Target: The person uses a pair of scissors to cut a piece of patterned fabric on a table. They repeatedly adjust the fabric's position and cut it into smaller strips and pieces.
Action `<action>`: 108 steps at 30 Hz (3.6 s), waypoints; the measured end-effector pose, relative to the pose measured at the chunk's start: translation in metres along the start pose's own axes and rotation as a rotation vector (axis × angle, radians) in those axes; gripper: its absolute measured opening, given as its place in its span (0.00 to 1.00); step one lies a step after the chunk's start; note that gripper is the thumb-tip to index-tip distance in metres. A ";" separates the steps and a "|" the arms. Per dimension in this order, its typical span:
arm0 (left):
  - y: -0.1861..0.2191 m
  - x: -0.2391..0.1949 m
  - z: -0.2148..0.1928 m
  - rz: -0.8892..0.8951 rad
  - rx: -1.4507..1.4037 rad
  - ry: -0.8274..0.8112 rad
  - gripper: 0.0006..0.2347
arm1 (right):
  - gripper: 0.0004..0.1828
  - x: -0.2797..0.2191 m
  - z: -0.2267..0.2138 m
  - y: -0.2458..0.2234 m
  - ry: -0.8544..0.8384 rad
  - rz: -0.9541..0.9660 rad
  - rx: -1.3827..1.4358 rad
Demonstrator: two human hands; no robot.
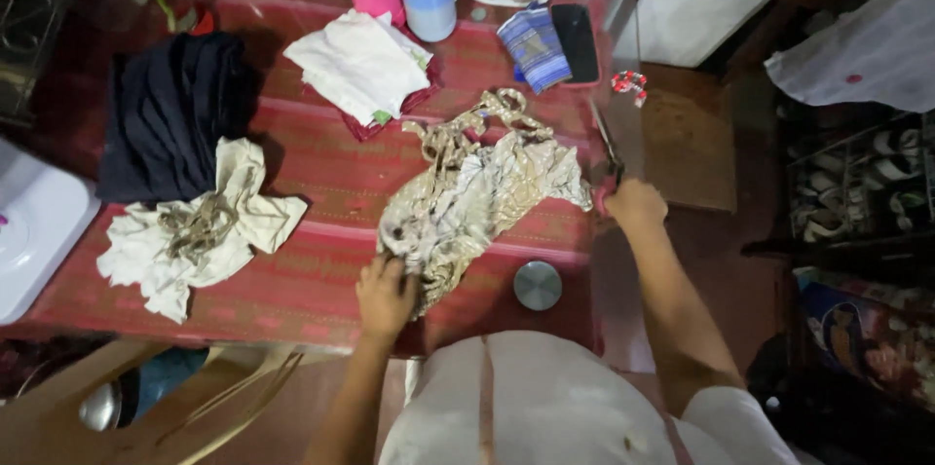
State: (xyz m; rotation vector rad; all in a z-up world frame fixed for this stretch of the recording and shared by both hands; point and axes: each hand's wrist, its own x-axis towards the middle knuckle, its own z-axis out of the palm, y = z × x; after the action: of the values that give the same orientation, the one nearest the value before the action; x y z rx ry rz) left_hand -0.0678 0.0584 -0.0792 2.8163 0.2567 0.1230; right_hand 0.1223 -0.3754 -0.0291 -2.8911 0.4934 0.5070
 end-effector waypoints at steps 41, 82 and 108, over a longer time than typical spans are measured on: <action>-0.092 0.019 -0.069 -0.178 0.032 0.740 0.17 | 0.19 -0.164 0.061 0.085 0.244 -0.455 0.141; -0.111 0.193 -0.237 0.309 -0.126 0.836 0.09 | 0.05 -0.011 -0.164 0.040 0.852 -0.636 0.369; -0.153 0.005 -0.050 -0.009 0.018 0.606 0.13 | 0.17 -0.137 0.062 0.068 0.605 -0.657 0.203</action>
State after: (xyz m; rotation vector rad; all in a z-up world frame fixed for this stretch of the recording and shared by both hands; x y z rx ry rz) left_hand -0.0933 0.2177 -0.0796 2.7179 0.4007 0.9762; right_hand -0.0413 -0.3852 -0.0456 -2.7269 -0.3340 -0.4904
